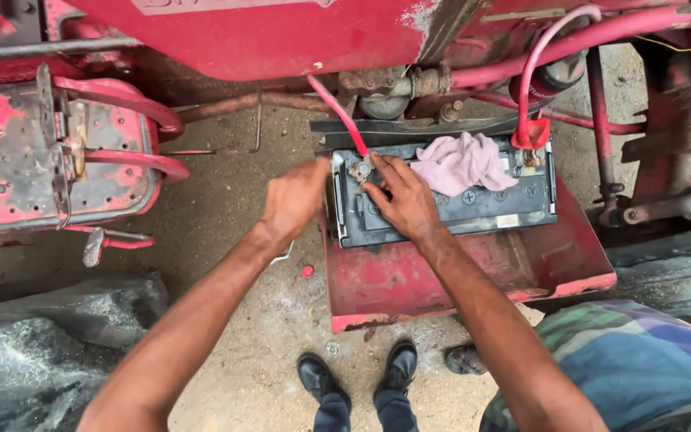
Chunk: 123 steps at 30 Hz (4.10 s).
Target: Performing maintenance on a tractor by working on the battery terminals and cables.
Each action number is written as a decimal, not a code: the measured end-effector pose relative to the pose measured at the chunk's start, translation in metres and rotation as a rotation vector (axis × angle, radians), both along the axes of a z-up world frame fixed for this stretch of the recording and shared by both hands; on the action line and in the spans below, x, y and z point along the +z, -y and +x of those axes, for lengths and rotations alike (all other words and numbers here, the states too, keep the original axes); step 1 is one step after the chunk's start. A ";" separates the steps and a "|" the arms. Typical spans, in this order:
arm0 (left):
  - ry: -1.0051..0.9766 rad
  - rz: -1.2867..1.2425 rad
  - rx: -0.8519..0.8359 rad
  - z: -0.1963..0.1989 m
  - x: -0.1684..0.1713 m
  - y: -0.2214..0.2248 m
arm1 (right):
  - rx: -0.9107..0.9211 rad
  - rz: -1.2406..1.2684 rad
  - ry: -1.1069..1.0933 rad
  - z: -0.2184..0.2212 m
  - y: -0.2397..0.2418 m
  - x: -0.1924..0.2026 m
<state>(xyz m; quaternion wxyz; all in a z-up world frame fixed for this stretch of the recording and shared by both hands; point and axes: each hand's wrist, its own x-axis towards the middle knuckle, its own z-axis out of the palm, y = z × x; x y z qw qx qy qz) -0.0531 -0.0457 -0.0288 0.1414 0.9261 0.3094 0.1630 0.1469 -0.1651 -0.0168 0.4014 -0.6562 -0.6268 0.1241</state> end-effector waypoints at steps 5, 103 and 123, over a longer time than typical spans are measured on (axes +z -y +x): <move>-0.054 -0.550 0.490 0.016 0.028 0.024 | 0.016 0.161 -0.045 0.003 0.000 -0.008; 0.625 -0.668 -0.096 0.123 -0.024 0.108 | 0.098 -0.001 0.789 0.018 -0.208 -0.017; 0.401 -0.313 -0.200 0.121 -0.026 0.084 | 0.117 -0.061 0.779 0.020 -0.211 -0.026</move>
